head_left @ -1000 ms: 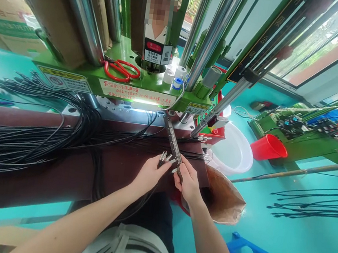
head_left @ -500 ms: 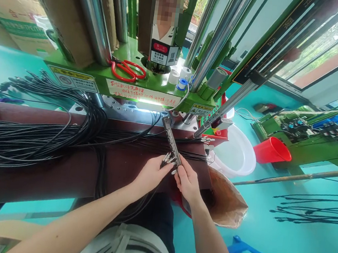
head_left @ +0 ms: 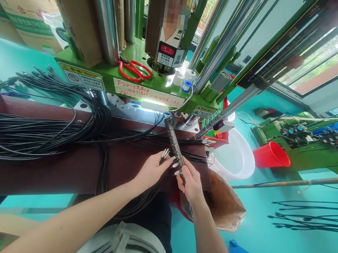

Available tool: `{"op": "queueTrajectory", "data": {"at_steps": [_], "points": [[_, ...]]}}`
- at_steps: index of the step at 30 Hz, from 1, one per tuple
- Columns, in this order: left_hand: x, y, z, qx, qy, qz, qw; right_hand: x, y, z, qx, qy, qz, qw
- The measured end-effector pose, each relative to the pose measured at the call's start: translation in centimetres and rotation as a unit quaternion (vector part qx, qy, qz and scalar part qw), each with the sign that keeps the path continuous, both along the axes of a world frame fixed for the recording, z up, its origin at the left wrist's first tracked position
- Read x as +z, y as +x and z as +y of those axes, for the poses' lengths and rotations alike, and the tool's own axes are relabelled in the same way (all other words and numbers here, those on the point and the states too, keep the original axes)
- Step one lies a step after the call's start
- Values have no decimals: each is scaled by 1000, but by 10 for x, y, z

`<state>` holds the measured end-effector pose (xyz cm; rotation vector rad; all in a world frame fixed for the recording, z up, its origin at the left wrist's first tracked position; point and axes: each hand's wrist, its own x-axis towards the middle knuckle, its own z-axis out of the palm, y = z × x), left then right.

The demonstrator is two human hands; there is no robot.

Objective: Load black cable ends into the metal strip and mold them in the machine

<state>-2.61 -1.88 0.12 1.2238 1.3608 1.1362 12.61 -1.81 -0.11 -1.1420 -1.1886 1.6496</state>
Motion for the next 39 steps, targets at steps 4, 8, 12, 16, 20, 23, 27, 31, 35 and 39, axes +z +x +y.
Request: {"op": "queueTrajectory", "data": {"at_steps": [4, 8, 12, 16, 20, 23, 27, 31, 35, 39], "points": [[0, -1, 0, -1, -24, 1, 1000, 2, 1, 1, 4, -3, -4, 1000], [3, -4, 1, 5, -24, 4, 1000, 2, -1, 1, 12, -3, -24, 1000], [2, -6, 2, 20, -12, 1, 1000, 0, -6, -1, 14, 30, -65, 997], [2, -9, 0, 16, -22, -51, 998, 2, -9, -3, -6, 20, -65, 998], [8, -11, -3, 70, 0, -147, 987, 5, -6, -2, -18, 2, -36, 999], [10, -8, -5, 96, -21, -240, 966, 5, -3, -2, -12, -4, -19, 1000], [8, -5, -5, 84, -46, -242, 965, 1, 0, -1, 3, -5, -15, 1000], [7, -6, -4, 33, -85, -209, 974, 2, 2, -1, 29, -1, -17, 999], [10, -11, -3, 13, -124, -229, 965, 3, 4, 0, 48, 10, -14, 999], [10, -18, 0, 6, -134, -222, 966, -1, 4, 1, 74, 28, -38, 996]]}}
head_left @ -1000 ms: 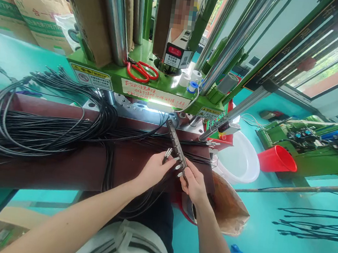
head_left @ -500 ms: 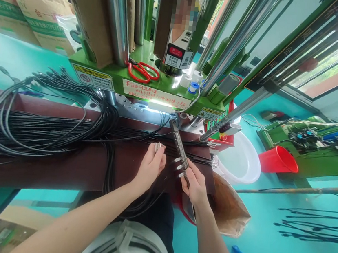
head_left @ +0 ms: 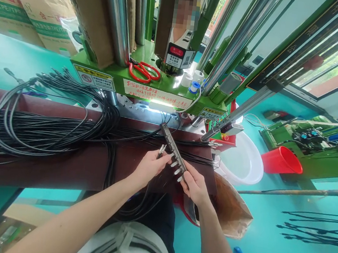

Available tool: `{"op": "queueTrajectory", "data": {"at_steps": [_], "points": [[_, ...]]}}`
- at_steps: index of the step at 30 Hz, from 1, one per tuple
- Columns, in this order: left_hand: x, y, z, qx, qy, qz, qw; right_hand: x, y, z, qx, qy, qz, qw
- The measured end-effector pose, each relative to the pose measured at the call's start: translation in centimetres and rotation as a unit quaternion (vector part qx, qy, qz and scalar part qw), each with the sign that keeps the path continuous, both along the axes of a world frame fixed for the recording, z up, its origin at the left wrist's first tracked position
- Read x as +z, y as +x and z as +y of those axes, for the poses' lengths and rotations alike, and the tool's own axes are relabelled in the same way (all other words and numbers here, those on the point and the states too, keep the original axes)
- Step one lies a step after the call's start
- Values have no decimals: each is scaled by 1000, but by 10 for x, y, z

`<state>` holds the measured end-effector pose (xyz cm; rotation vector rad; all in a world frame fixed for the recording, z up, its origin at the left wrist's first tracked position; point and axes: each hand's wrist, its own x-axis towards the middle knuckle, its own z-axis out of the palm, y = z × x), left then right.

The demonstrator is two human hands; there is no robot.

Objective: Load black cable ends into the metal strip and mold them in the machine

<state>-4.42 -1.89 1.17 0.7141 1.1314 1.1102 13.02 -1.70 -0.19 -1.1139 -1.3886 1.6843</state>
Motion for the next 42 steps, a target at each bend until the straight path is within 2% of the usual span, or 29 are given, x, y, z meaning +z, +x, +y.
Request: {"op": "queueTrajectory", "data": {"at_steps": [5, 10, 12, 14, 18, 24, 29, 35, 37, 39, 42], "points": [[-3, -5, 2, 0, 31, 69, 997, -3, -3, -1, 14, 16, -26, 999], [-3, -5, 1, 116, 89, 117, 982, 4, -7, -2, -53, -9, -7, 999], [-2, -7, 1, 128, 106, 138, 976, 6, -6, -2, -60, -21, -5, 998], [-2, -10, 1, 98, 100, 118, 983, 7, -6, -3, -54, -26, -7, 998], [-1, -14, 3, 19, 34, 43, 998, 8, -5, -2, -33, -16, -10, 999], [-2, -16, 5, 1, -9, -3, 1000, 4, -1, 1, 11, 3, -28, 1000], [-2, -20, 5, -2, 34, 64, 997, -7, 1, -1, 39, 50, -53, 997], [0, -31, 6, -67, 108, 176, 976, -5, 1, 2, 13, 9, -21, 1000], [1, -38, 7, -88, 111, 208, 968, -4, 1, 3, 10, 7, -11, 1000], [2, -42, 7, -113, 88, 203, 969, -3, 2, 4, 22, 4, -9, 1000], [2, -46, 7, -141, 58, 131, 980, -2, 4, 4, 37, 3, -12, 999]]}}
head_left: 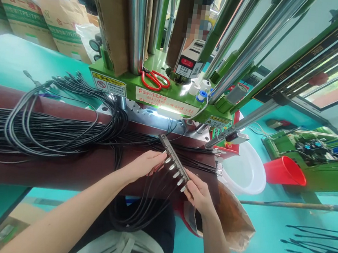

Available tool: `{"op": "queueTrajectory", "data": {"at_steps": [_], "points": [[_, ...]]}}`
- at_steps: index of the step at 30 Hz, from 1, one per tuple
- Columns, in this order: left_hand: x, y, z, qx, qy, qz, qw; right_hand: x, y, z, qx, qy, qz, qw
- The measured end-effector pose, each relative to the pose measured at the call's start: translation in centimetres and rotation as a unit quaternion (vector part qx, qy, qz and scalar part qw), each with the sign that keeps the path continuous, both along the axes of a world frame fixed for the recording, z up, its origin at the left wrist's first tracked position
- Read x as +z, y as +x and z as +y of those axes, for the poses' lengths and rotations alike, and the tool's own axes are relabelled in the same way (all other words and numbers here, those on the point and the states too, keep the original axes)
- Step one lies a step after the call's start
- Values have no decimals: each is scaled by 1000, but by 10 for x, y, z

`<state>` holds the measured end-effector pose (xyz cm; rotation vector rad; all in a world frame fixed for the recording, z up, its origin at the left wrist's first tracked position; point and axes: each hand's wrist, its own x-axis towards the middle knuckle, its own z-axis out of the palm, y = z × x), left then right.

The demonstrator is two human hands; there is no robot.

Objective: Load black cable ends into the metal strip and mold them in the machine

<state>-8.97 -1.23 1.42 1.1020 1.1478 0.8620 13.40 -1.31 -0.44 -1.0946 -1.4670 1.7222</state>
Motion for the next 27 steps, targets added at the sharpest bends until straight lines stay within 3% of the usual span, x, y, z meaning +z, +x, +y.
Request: {"op": "queueTrajectory", "data": {"at_steps": [4, 10, 18, 21, 23, 25, 27], "points": [[-1, 0, 1, -5, -16, -94, 995, 1, 1, 1, 21, 8, -11, 1000], [-5, -5, 3, -20, -48, -163, 985, 0, 4, 1, 76, 39, -42, 995], [-20, -12, -3, -5, -39, -126, 991, 13, 2, 7, 159, 172, -177, 956], [-16, -18, -10, -22, -14, -11, 1000, 20, 1, 12, 175, 183, -165, 953], [-11, -24, -18, -44, 20, 140, 989, 26, -2, 16, 202, 177, -158, 950], [-4, -31, -29, -71, 55, 320, 943, 33, -5, 19, 244, 171, -168, 940], [1, -36, -39, -105, 72, 467, 875, 39, -10, 23, 288, 176, -192, 922]]}}
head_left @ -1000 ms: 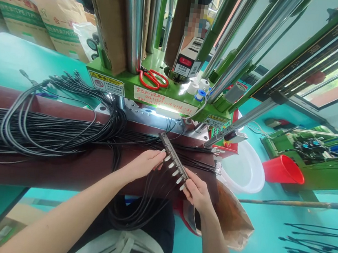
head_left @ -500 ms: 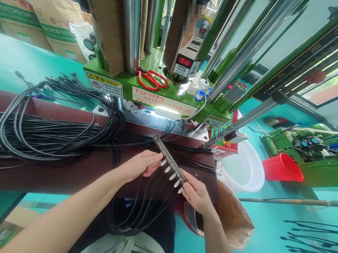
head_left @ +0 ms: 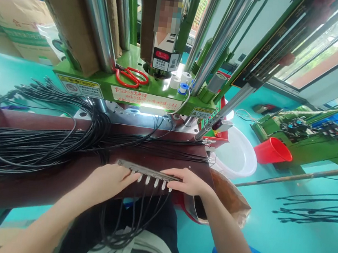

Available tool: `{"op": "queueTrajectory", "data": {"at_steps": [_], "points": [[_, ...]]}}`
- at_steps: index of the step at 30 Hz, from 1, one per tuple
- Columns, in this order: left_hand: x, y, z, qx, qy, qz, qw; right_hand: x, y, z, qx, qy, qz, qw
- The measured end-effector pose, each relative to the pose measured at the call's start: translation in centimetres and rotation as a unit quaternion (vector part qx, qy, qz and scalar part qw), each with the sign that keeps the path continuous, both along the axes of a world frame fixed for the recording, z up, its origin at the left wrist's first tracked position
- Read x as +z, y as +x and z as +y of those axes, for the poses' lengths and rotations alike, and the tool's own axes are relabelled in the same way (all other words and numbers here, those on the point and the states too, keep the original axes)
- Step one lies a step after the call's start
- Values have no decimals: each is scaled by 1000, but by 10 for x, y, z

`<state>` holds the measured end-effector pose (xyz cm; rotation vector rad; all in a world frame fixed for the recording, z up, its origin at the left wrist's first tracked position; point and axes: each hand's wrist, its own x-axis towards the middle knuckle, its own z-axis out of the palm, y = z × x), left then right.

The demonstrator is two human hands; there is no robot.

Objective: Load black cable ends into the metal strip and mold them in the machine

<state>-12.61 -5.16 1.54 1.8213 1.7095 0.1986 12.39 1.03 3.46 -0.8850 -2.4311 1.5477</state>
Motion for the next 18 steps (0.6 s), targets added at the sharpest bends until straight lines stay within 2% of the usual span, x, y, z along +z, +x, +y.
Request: {"op": "queueTrajectory", "data": {"at_steps": [2, 4, 8, 13, 18], "points": [[3, -3, -8, -26, -2, 91, 996, 4, -5, 6, 30, 20, -35, 999], [5, -5, -12, -40, -1, 108, 993, 6, -9, 13, 38, 46, -71, 996], [8, -10, -11, -35, 41, 62, 997, 4, -15, 33, 45, 139, -120, 982], [17, -21, 1, 2, 116, -21, 993, -4, -17, 45, 42, 269, -83, 959], [20, -36, 27, 73, 187, -54, 978, -9, -10, 46, -5, 276, -42, 960]]}}
